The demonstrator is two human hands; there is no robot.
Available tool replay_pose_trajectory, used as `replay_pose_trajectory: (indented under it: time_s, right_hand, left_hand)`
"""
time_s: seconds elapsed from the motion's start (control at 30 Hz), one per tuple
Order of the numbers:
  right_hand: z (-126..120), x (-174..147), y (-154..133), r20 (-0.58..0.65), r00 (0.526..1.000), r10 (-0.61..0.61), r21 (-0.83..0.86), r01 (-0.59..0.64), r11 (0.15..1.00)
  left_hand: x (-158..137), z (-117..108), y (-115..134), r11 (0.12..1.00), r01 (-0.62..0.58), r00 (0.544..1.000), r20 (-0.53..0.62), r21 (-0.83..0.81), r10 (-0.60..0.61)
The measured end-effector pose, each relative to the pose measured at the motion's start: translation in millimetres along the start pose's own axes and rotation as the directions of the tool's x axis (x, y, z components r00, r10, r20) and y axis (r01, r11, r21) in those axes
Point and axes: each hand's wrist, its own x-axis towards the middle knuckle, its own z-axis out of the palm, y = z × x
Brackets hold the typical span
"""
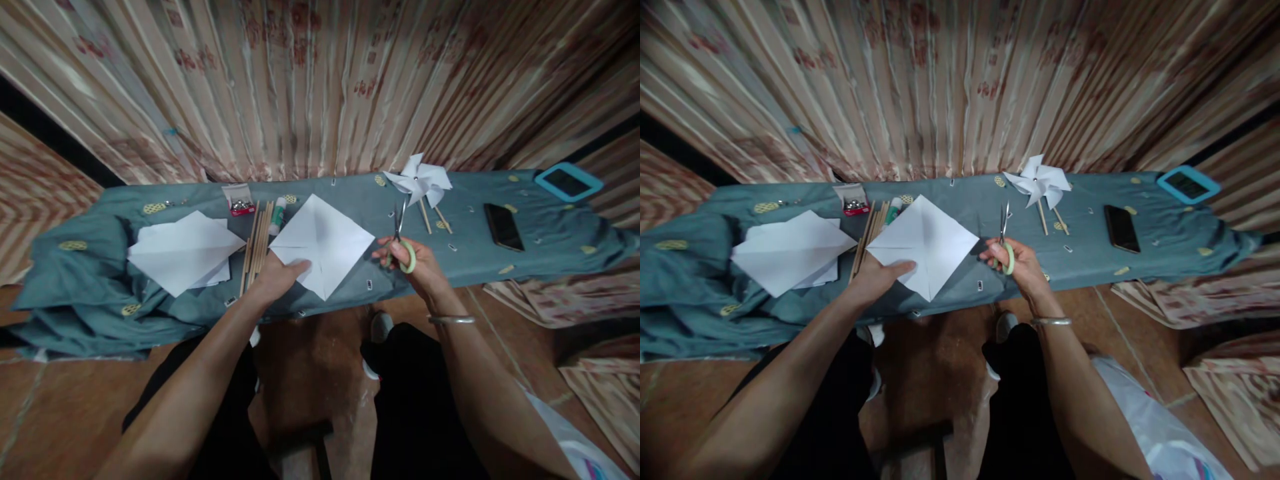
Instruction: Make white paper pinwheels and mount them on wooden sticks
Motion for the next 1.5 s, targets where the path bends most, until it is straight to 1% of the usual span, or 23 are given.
replay_pose_trajectory:
  time_s: [0.07, 0.1, 0.13, 0.23, 0.3, 0.37, 0.43, 0.47, 0.53, 0.63, 0.7, 0.73, 0.83, 0.93, 1.0, 1.07, 1.17, 1.27, 1.37, 1.43, 1.5]
  right_hand:
    - [0, 6, -1, -0.049, 0.999, -0.017, 0.006, 0.017, 1.0]
    - [1, 8, -2, -0.042, 0.999, -0.012, 0.002, 0.012, 1.0]
    - [2, 9, -3, -0.026, 1.0, -0.005, -0.002, 0.005, 1.0]
    - [7, 10, -4, 0.058, 0.998, 0.035, -0.011, -0.034, 0.999]
    - [12, 9, -2, 0.111, 0.99, 0.085, -0.009, -0.084, 0.996]
    - [17, 9, 0, 0.144, 0.982, 0.12, 0.008, -0.123, 0.992]
    - [21, 10, 2, 0.137, 0.982, 0.129, 0.044, -0.136, 0.99]
    - [22, 11, 3, 0.115, 0.985, 0.128, 0.071, -0.136, 0.988]
    - [25, 14, 4, 0.04, 0.991, 0.125, 0.158, -0.13, 0.979]
    - [31, 18, 7, -0.137, 0.985, 0.107, 0.345, -0.053, 0.937]
    - [37, 19, 9, -0.231, 0.967, 0.111, 0.452, 0.006, 0.892]
    - [41, 19, 10, -0.258, 0.959, 0.119, 0.489, 0.023, 0.872]
    - [53, 18, 11, -0.267, 0.953, 0.141, 0.538, 0.026, 0.843]
    - [64, 15, 11, -0.244, 0.96, 0.135, 0.517, 0.011, 0.856]
    - [70, 13, 12, -0.225, 0.966, 0.126, 0.488, 0.0, 0.873]
    - [74, 12, 12, -0.208, 0.972, 0.113, 0.449, -0.007, 0.893]
    - [79, 9, 12, -0.18, 0.98, 0.087, 0.37, -0.015, 0.929]
    - [79, 5, 11, -0.148, 0.986, 0.074, 0.291, -0.028, 0.956]
    - [74, -2, 10, -0.058, 0.997, 0.056, 0.197, -0.043, 0.979]
    - [69, -9, 8, 0.054, 0.997, 0.054, 0.115, -0.06, 0.992]
    - [64, -18, 7, 0.173, 0.98, 0.097, 0.049, -0.107, 0.993]
  left_hand:
    - [-5, 4, -3, 0.983, -0.039, 0.997, 0.065, 0.178, 0.028]
    - [-7, 6, -5, 0.966, -0.058, 0.994, 0.107, 0.25, 0.032]
    - [-9, 8, -7, 0.955, -0.072, 0.988, 0.154, 0.288, 0.028]
    - [-13, 11, -13, 0.943, -0.086, 0.959, 0.284, 0.323, -0.009]
    - [-14, 11, -15, 0.941, -0.083, 0.95, 0.312, 0.328, -0.025]
    - [-13, 11, -17, 0.944, -0.066, 0.951, 0.306, 0.324, -0.039]
    - [-12, 10, -17, 0.96, -0.02, 0.956, 0.288, 0.278, -0.063]
    - [-11, 10, -16, 0.973, 0.021, 0.954, 0.287, 0.23, -0.088]
    - [-9, 11, -12, 0.989, 0.129, 0.936, 0.32, 0.079, -0.147]
    - [-8, 13, -5, 0.945, 0.274, 0.895, 0.407, -0.179, -0.183]
    - [-10, 15, -2, 0.905, 0.314, 0.886, 0.431, -0.288, -0.17]
    - [-12, 17, -2, 0.894, 0.322, 0.885, 0.434, -0.313, -0.167]
    - [-18, 25, -5, 0.89, 0.332, 0.888, 0.421, -0.312, -0.184]
    - [-23, 35, -10, 0.893, 0.311, 0.91, 0.371, -0.325, -0.182]
    - [-23, 39, -11, 0.877, 0.299, 0.933, 0.306, -0.376, -0.187]
    - [-20, 42, -9, 0.85, 0.288, 0.954, 0.215, -0.442, -0.211]
    - [-15, 40, -6, 0.821, 0.277, 0.96, 0.101, -0.5, -0.262]
    - [-10, 34, -4, 0.822, 0.264, 0.96, 0.059, -0.504, -0.273]
    - [-5, 26, -2, 0.839, 0.229, 0.97, 0.043, -0.494, -0.24]
    - [-2, 20, 1, 0.852, 0.184, 0.979, 0.018, -0.49, -0.201]
    - [1, 15, 6, 0.86, 0.13, 0.987, -0.021, -0.493, -0.162]
